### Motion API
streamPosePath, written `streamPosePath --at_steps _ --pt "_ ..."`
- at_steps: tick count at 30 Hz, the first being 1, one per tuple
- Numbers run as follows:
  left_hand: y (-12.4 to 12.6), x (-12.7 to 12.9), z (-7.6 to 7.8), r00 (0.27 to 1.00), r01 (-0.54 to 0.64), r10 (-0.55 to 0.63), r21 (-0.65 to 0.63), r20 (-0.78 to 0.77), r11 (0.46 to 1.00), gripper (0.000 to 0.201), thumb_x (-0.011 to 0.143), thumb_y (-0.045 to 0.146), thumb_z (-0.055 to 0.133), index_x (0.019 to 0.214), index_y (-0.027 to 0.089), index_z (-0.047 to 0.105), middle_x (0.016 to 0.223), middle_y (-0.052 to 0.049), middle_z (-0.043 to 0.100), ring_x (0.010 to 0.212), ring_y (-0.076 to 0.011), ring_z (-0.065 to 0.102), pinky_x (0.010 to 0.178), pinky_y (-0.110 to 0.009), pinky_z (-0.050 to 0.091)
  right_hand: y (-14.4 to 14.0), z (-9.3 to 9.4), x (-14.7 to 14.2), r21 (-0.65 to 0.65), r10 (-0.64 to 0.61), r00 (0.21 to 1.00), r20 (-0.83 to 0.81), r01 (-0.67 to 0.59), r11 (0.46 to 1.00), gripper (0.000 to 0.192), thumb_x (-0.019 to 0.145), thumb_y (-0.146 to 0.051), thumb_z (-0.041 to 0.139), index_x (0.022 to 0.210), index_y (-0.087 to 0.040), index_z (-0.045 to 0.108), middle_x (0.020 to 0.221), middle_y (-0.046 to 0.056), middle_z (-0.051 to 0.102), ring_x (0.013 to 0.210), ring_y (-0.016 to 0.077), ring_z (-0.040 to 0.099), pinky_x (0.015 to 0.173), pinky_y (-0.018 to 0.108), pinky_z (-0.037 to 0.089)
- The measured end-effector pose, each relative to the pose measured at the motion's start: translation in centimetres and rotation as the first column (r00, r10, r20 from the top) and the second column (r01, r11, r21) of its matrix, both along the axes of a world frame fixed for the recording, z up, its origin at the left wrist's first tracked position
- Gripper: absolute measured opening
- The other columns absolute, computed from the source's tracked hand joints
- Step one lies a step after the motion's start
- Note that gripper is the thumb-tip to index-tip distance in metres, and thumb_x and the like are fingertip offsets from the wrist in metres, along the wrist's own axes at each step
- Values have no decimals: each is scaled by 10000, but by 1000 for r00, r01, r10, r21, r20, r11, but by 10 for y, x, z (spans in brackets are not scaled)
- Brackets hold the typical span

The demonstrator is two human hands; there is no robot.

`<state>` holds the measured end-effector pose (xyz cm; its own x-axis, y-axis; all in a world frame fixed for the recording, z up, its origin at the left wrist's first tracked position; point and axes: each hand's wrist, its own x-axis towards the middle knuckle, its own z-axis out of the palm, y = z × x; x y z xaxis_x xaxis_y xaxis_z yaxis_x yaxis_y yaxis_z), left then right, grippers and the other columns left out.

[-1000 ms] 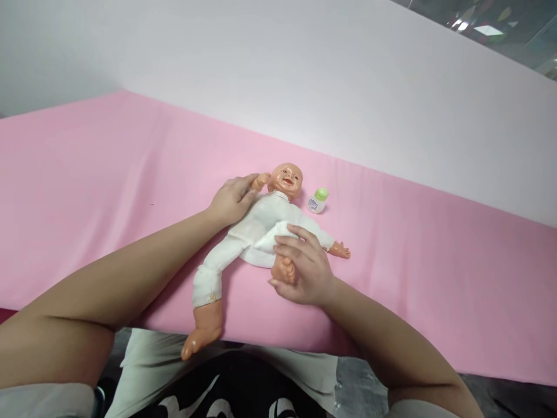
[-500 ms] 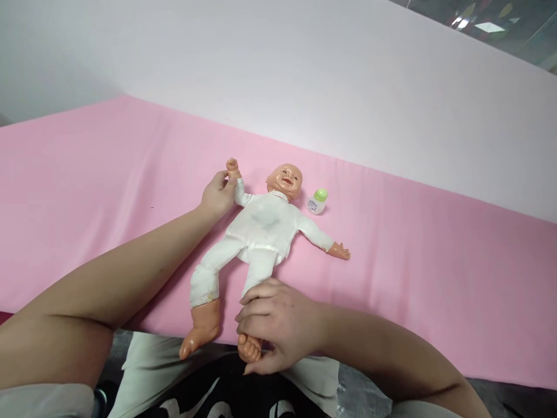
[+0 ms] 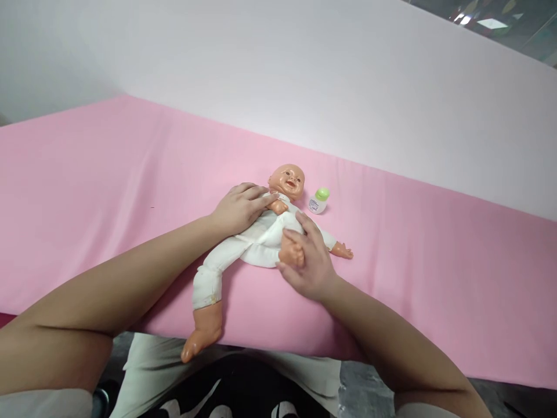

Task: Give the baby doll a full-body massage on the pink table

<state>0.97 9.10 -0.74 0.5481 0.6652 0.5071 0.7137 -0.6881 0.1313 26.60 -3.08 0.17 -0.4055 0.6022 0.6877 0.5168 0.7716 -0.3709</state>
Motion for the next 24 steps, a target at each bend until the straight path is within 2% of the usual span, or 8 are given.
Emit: streamPosePath --at_steps 3,5,8,12,15,19,22,24 --pt "-1 1 1 998 -6 6 -1 -70 1000 498 1066 295 452 1519 302 657 1503 -99 673 1390 -367 564 1150 -568 453 19 -8 1 -192 -3 999 -38 -4 981 560 958 -382 719 1471 -226 554 1716 204 406 1584 376 446 1264 637 435" --pt "-1 2 2 998 -3 1 -18 -68 1000 497 1066 306 447 1515 299 660 1501 -101 674 1386 -368 571 1146 -566 454 23 -11 1 -236 -14 999 -43 3 972 548 963 -393 717 1459 -219 563 1726 208 392 1595 371 430 1272 630 423" --pt "0 1 0 999 -7 10 -66 33 998 490 1083 385 436 1504 278 662 1475 -110 687 1369 -341 594 1176 -536 445 20 -11 1 -201 -19 1000 -20 15 979 558 957 -409 720 1457 -219 562 1729 212 377 1598 375 422 1261 626 437" --pt "7 -6 -5 956 -80 127 -180 264 980 522 1078 433 442 1536 241 603 1453 -98 699 1325 -303 633 1171 -471 461 6 -1 2 -1 53 998 32 -53 999 565 932 -441 733 1437 -240 578 1657 197 449 1526 375 497 1216 619 490" --pt "19 -17 -10 826 -195 344 -345 447 918 528 1068 471 467 1529 239 577 1379 -95 729 1187 -287 691 1052 -439 527 -11 9 0 138 130 989 68 -139 981 557 859 -583 789 1313 -288 661 1507 150 574 1428 382 552 1185 618 506" --pt "43 -35 -22 568 -272 610 -574 553 773 434 1031 463 534 1378 222 636 1251 -102 755 1063 -263 714 927 -390 560 -33 11 -11 140 338 933 125 -354 925 636 737 -801 796 1126 -301 737 1214 68 746 1232 329 639 1071 528 555" --pt "56 -46 -27 403 -258 655 -607 639 751 421 979 343 580 1380 217 611 1286 -92 744 1106 -230 709 962 -348 559 -41 1 -22 63 544 828 141 -555 829 635 761 -828 758 1004 -242 737 1057 32 799 1147 276 661 977 447 540" --pt "59 -52 -25 377 -292 662 -595 648 749 451 945 290 597 1390 213 599 1311 -93 732 1143 -234 699 1002 -357 550 -43 -9 -28 5 590 788 174 -600 800 610 793 -809 750 979 -228 737 1018 21 807 1140 267 653 957 441 508"
